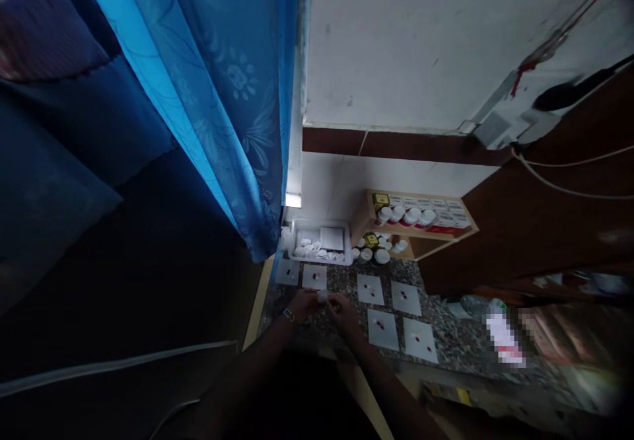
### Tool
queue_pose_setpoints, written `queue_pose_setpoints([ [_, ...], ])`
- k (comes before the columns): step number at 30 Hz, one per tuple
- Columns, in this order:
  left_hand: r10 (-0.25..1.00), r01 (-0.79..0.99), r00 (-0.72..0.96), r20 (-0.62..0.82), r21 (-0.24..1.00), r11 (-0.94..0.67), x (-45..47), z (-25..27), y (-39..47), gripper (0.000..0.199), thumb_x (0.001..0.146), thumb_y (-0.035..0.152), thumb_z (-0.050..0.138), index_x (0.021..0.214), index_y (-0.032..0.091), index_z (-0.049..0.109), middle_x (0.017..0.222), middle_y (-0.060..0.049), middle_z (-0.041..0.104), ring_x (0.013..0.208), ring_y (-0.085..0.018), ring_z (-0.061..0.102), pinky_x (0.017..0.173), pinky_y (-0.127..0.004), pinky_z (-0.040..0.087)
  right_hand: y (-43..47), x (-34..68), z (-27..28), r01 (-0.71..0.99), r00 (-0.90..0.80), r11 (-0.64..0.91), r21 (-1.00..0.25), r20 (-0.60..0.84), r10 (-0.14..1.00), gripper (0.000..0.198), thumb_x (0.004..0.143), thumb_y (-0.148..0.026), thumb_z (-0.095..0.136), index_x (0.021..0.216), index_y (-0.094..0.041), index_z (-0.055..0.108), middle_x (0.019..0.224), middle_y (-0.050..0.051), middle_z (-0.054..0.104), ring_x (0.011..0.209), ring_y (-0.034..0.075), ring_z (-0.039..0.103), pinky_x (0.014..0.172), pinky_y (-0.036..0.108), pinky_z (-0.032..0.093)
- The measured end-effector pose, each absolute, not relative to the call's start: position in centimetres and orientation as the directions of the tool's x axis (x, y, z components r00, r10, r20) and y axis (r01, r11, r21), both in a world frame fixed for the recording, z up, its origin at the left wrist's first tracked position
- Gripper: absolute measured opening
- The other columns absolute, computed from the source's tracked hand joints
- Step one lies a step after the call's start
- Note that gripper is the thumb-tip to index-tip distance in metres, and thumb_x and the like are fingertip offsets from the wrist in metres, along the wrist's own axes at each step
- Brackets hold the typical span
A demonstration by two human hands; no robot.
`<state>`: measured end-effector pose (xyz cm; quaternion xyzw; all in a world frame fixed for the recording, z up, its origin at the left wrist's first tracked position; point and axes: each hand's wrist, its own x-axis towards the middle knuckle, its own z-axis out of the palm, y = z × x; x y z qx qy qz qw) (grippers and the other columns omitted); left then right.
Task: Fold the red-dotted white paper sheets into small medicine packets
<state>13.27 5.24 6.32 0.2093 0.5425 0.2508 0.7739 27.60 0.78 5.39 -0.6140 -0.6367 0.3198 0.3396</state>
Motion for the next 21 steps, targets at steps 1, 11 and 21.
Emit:
queue_pose_setpoints([
  [1,0.627,-0.168,0.28,-0.727,0.606,0.778,13.3,6.5,5.3,0.019,0.063,0.029,0.067,0.072,0.016,0.057,0.066,0.0,0.06,0.063,-0.013,0.058,0.063,-0.025,0.044,0.9,27.5,5.2,0.553,0.026,-0.001,-0.833,0.016,1.0,0.029,0.081,-0.036,0.044,0.072,-0.018,0.064,0.074,0.006,0.063,0.069,0.017,0.057,0.062,0.027,0.044],
  [11,0.757,-0.173,0.186,-0.627,0.737,0.653,14.1,5.3,5.2,0.048,0.033,0.028,0.084,0.072,0.011,0.06,0.056,0.005,0.055,0.052,-0.009,0.051,0.055,-0.023,0.042,1.1,27.4,4.9,0.443,0.132,-0.111,-0.89,-0.058,0.99,0.027,0.076,-0.041,0.05,0.074,-0.017,0.061,0.07,0.006,0.065,0.066,0.018,0.059,0.063,0.029,0.045],
  [21,0.88,0.044,0.216,-0.424,0.904,0.425,13.4,5.4,5.4,0.039,0.046,0.02,0.078,0.078,0.012,0.057,0.047,0.009,0.045,0.046,-0.007,0.042,0.048,-0.018,0.032,2.4,29.0,5.9,0.596,-0.068,-0.036,-0.802,-0.095,0.993,0.017,0.071,-0.033,0.057,0.078,-0.018,0.06,0.069,0.003,0.063,0.063,0.016,0.057,0.06,0.026,0.042],
])
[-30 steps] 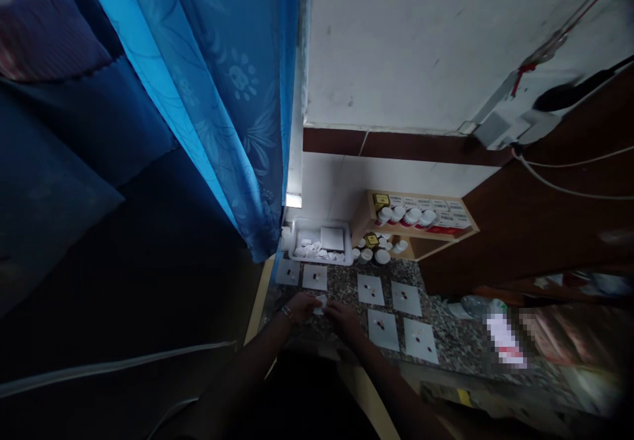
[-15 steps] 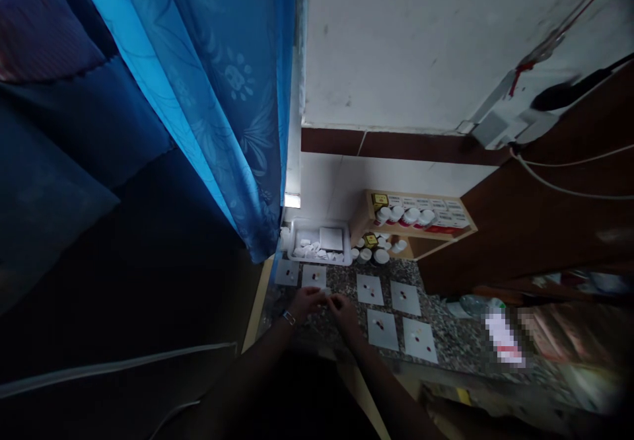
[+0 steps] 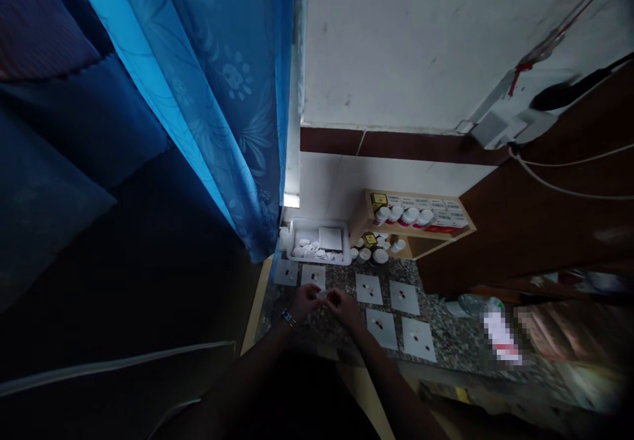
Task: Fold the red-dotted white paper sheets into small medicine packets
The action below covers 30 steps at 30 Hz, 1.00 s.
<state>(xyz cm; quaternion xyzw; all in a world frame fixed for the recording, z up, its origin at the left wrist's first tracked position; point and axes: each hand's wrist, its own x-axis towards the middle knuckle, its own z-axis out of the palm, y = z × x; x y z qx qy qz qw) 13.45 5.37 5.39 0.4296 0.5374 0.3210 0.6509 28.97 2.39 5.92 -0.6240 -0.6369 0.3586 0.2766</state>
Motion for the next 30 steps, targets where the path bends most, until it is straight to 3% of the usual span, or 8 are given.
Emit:
queue_pose_setpoints([
  [7,0.931,0.103,0.274,-0.24,0.97,0.22,13.3,5.5,5.2,0.036,0.058,0.022,0.071,0.087,0.016,0.051,0.054,0.009,0.046,0.051,-0.007,0.045,0.051,-0.016,0.031,2.6,29.1,6.8,0.551,-0.072,-0.058,-0.832,-0.117,0.991,0.026,0.071,-0.036,0.057,0.088,-0.017,0.062,0.068,0.002,0.063,0.061,0.015,0.055,0.057,0.024,0.041],
  [13,0.933,0.242,0.309,-0.186,0.964,0.112,13.0,6.1,4.7,0.023,0.068,0.022,0.063,0.086,0.016,0.051,0.059,0.006,0.05,0.055,-0.008,0.048,0.052,-0.018,0.035,3.0,29.4,6.6,0.624,-0.16,-0.025,-0.781,-0.159,0.974,0.016,0.071,-0.032,0.056,0.068,-0.017,0.06,0.061,0.0,0.059,0.058,0.013,0.051,0.054,0.022,0.035],
  [19,0.914,0.471,0.397,-0.08,0.873,-0.128,12.8,6.6,4.0,0.016,0.071,0.015,0.057,0.087,0.017,0.057,0.089,-0.002,0.057,0.077,-0.012,0.052,0.065,-0.021,0.043,2.6,29.3,7.5,0.726,-0.189,0.018,-0.687,-0.174,0.966,0.014,0.075,-0.026,0.05,0.067,-0.017,0.058,0.064,0.0,0.059,0.061,0.013,0.051,0.057,0.022,0.031],
  [30,0.779,0.618,0.603,-0.169,0.717,-0.323,12.1,8.2,5.3,0.012,0.073,0.014,0.051,0.078,0.015,0.062,0.078,-0.003,0.061,0.073,-0.015,0.053,0.068,-0.024,0.039,0.9,28.4,8.9,0.842,-0.247,0.167,-0.512,-0.091,0.965,0.019,0.085,-0.028,0.041,0.082,-0.019,0.057,0.078,0.003,0.06,0.072,0.015,0.054,0.06,0.023,0.029],
])
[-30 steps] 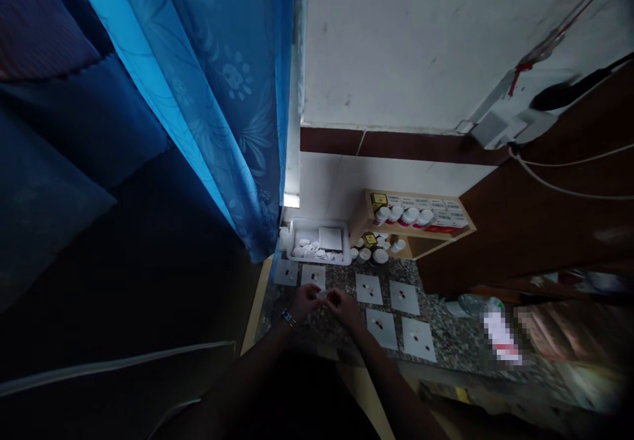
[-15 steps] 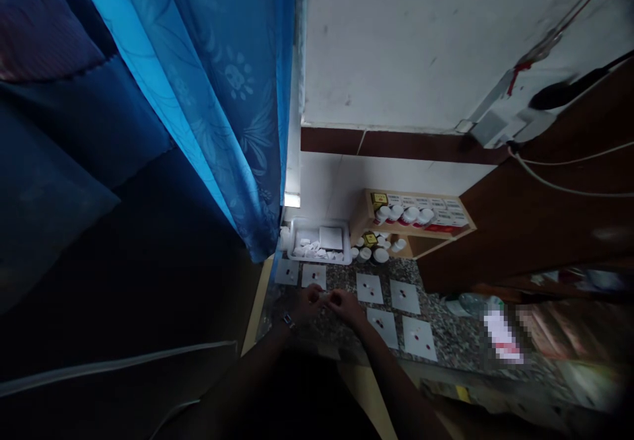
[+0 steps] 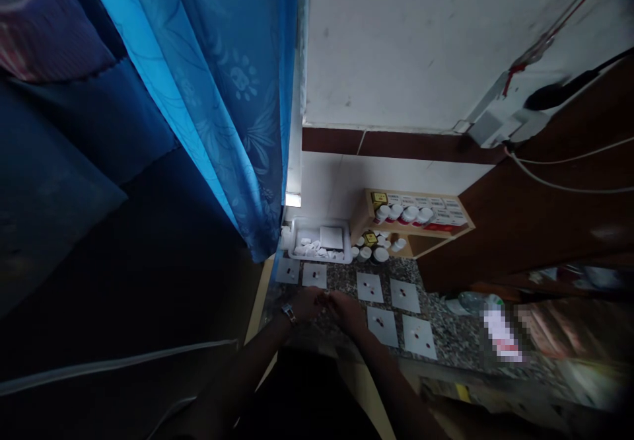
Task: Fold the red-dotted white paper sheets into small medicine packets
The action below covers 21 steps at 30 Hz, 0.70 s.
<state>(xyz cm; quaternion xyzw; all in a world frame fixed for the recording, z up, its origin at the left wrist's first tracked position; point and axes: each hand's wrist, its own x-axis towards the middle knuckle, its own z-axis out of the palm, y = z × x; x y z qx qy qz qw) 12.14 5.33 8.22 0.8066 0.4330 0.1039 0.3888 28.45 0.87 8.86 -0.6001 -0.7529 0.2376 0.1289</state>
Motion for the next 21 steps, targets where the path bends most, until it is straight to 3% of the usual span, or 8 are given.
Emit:
queue_pose_setpoints([
  [7,0.803,0.709,0.544,-0.244,0.646,-0.284,12.7,9.1,5.2,0.011,0.073,0.016,0.051,0.069,0.013,0.06,0.067,-0.004,0.058,0.063,-0.013,0.048,0.058,-0.023,0.031,0.2,28.0,7.8,0.855,-0.186,0.153,-0.495,-0.018,0.982,0.02,0.086,-0.029,0.041,0.079,-0.02,0.057,0.078,0.003,0.06,0.072,0.015,0.054,0.059,0.023,0.031],
  [12,0.813,0.662,0.527,-0.247,0.719,-0.211,12.9,8.6,5.1,0.014,0.072,0.019,0.052,0.062,0.012,0.057,0.055,0.001,0.05,0.053,-0.01,0.039,0.052,-0.021,0.025,-0.2,28.0,7.2,0.821,-0.13,0.147,-0.552,0.071,0.989,0.019,0.085,-0.026,0.042,0.083,-0.02,0.059,0.077,0.003,0.061,0.07,0.014,0.056,0.06,0.022,0.035],
  [17,0.793,0.591,0.519,-0.319,0.804,-0.063,12.7,8.2,5.4,0.015,0.07,0.021,0.055,0.058,0.012,0.054,0.051,0.005,0.047,0.051,-0.008,0.038,0.05,-0.02,0.026,-0.9,28.5,7.5,0.814,-0.257,0.32,-0.485,0.193,0.947,0.021,0.084,-0.024,0.045,0.095,-0.023,0.063,0.085,0.005,0.062,0.074,0.016,0.056,0.062,0.024,0.038],
  [21,0.777,0.557,0.478,-0.409,0.826,0.093,12.5,8.0,5.5,0.019,0.065,0.026,0.06,0.056,0.013,0.051,0.048,0.006,0.045,0.048,-0.007,0.04,0.048,-0.019,0.029,-0.9,28.7,8.3,0.776,-0.244,0.317,-0.545,0.204,0.948,0.022,0.082,-0.023,0.049,0.098,-0.023,0.064,0.092,0.006,0.061,0.082,0.017,0.056,0.068,0.026,0.041],
])
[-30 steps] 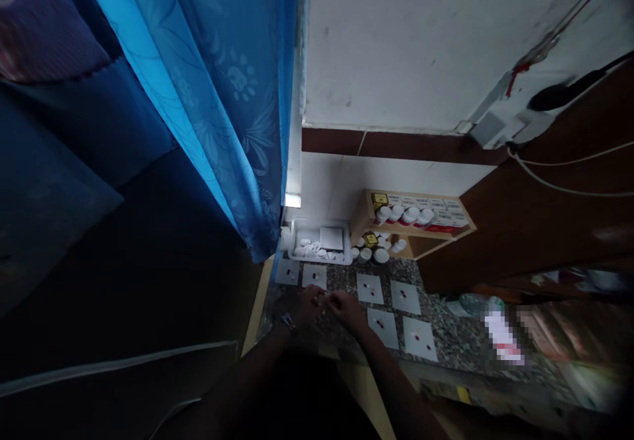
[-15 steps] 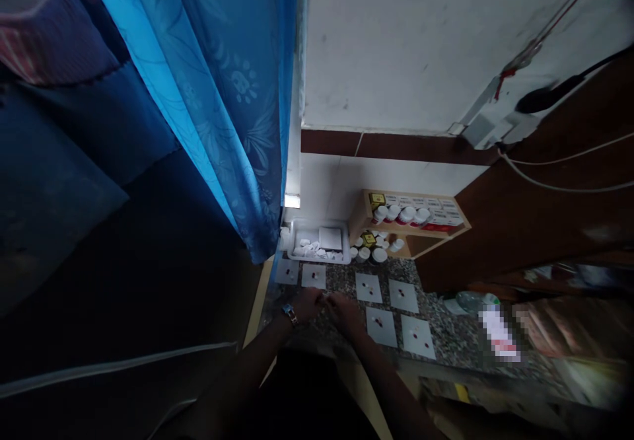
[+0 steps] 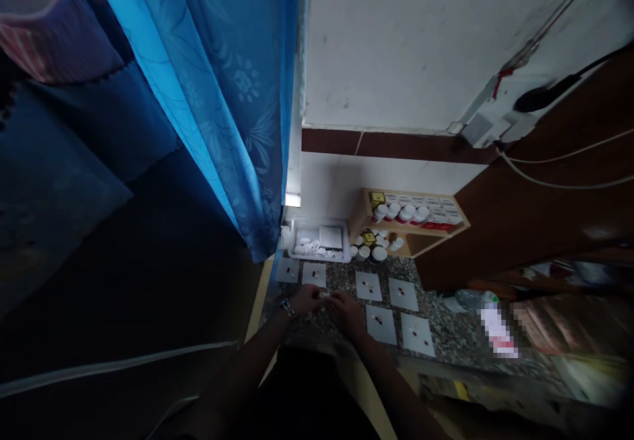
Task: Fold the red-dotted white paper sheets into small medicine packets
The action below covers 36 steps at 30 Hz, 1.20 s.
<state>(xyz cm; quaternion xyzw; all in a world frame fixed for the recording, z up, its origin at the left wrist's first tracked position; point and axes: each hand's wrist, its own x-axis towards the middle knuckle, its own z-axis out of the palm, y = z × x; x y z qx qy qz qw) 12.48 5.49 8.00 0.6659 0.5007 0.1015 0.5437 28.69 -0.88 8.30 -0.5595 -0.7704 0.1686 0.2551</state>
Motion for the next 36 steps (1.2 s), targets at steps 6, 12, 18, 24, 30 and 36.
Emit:
queue_pose_setpoints([
  [6,0.757,0.437,0.485,-0.437,0.871,0.223,12.4,7.9,5.0,0.019,0.06,0.027,0.063,0.056,0.013,0.05,0.046,0.008,0.043,0.047,-0.008,0.043,0.047,-0.019,0.032,0.1,28.7,9.0,0.71,-0.254,0.202,-0.675,0.023,0.967,0.016,0.08,-0.023,0.05,0.087,-0.022,0.065,0.095,0.005,0.059,0.089,0.018,0.054,0.076,0.03,0.042],
  [12,0.796,0.487,0.457,-0.398,0.86,0.15,12.3,7.0,4.7,0.014,0.062,0.024,0.062,0.062,0.011,0.057,0.05,0.006,0.048,0.051,-0.009,0.045,0.049,-0.019,0.034,0.6,28.7,8.7,0.688,-0.25,0.144,-0.711,-0.046,0.967,0.01,0.079,-0.02,0.052,0.08,-0.021,0.062,0.094,0.004,0.057,0.087,0.017,0.054,0.076,0.028,0.041],
  [18,0.861,0.452,0.466,-0.205,0.892,-0.032,12.3,7.8,4.7,0.03,0.067,0.024,0.061,0.095,0.013,0.06,0.082,-0.001,0.061,0.059,-0.008,0.049,0.054,-0.018,0.038,0.7,28.6,9.4,0.715,-0.242,0.143,-0.685,-0.05,0.969,0.011,0.079,-0.017,0.05,0.08,-0.019,0.06,0.092,0.004,0.056,0.084,0.016,0.053,0.074,0.026,0.041],
  [24,0.834,0.578,0.538,-0.12,0.773,-0.262,12.2,8.4,5.1,0.012,0.072,0.024,0.056,0.074,0.014,0.063,0.075,-0.003,0.06,0.069,-0.012,0.053,0.063,-0.022,0.039,0.5,28.5,10.0,0.723,-0.238,0.181,-0.667,0.006,0.971,0.012,0.08,-0.017,0.048,0.083,-0.02,0.059,0.094,0.005,0.056,0.088,0.017,0.053,0.075,0.028,0.041],
  [30,0.813,0.636,0.554,-0.181,0.722,-0.273,12.2,8.8,5.4,0.015,0.073,0.025,0.055,0.07,0.013,0.063,0.07,-0.003,0.06,0.066,-0.013,0.052,0.062,-0.022,0.038,0.4,28.8,10.4,0.781,-0.255,0.215,-0.586,0.015,0.967,0.016,0.083,-0.022,0.047,0.092,-0.022,0.06,0.104,0.006,0.055,0.089,0.017,0.054,0.072,0.027,0.041],
  [36,0.842,0.613,0.511,-0.175,0.761,-0.213,12.3,8.9,5.0,0.011,0.071,0.021,0.057,0.071,0.013,0.064,0.069,-0.002,0.061,0.066,-0.012,0.052,0.061,-0.021,0.037,0.7,29.3,11.2,0.775,-0.314,0.249,-0.581,-0.013,0.949,0.015,0.082,-0.023,0.047,0.091,-0.023,0.06,0.105,0.004,0.055,0.087,0.016,0.055,0.07,0.026,0.04],
])
